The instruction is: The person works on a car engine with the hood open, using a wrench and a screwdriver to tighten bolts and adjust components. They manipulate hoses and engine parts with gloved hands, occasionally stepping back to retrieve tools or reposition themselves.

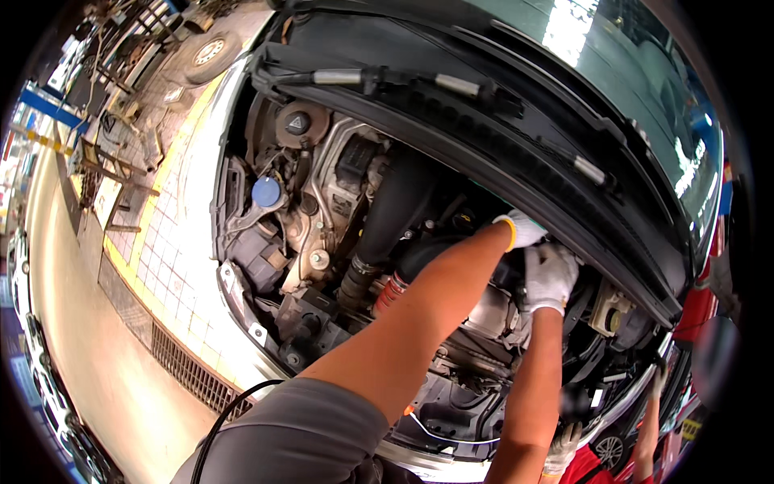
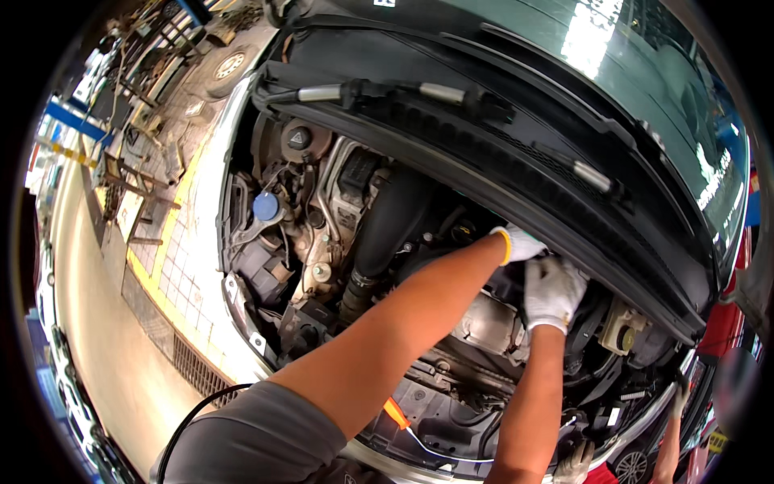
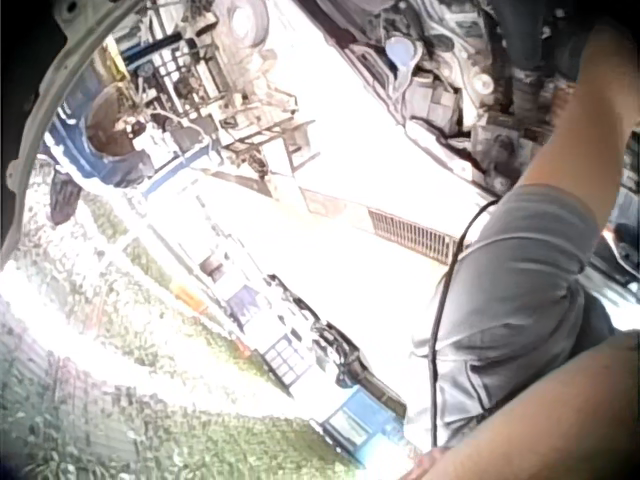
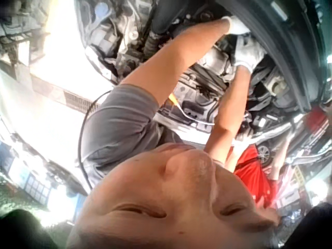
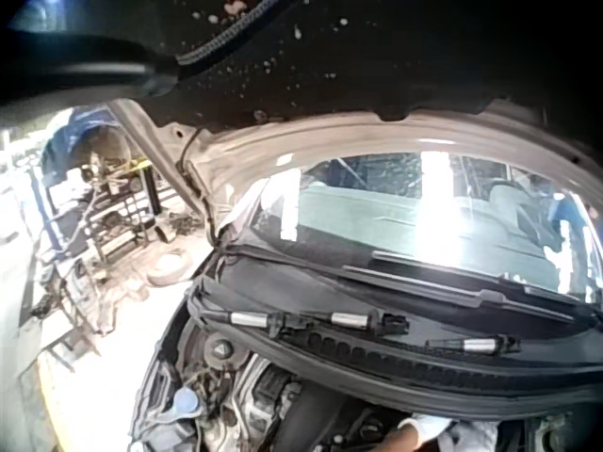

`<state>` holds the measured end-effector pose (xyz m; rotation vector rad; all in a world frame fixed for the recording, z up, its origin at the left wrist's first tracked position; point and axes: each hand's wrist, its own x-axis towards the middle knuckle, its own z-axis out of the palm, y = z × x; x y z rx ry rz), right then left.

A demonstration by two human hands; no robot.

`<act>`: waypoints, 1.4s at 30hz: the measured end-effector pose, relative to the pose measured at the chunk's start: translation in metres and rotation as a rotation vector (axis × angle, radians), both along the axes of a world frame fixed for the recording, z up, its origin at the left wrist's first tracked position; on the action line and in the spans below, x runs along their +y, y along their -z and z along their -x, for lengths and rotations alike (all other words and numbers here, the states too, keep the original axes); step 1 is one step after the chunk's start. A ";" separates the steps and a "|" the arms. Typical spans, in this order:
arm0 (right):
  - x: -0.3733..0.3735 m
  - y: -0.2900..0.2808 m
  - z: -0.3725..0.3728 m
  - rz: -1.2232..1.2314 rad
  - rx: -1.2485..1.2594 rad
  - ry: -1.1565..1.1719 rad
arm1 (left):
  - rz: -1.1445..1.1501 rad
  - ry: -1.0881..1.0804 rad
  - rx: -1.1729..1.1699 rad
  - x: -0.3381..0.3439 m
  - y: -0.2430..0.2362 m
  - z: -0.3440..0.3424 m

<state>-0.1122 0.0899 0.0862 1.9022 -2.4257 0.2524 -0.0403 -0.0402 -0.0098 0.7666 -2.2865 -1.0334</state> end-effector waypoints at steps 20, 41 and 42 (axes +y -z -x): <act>-0.008 -0.028 -0.026 -0.324 0.052 0.124 | -0.024 -0.006 -0.068 -0.001 -0.005 -0.022; -0.005 -0.017 -0.039 -0.408 -0.221 0.022 | -1.073 0.060 0.320 -0.056 0.062 -0.018; -0.012 0.003 -0.032 -0.430 -0.239 0.031 | -0.983 0.089 0.397 -0.050 0.062 -0.011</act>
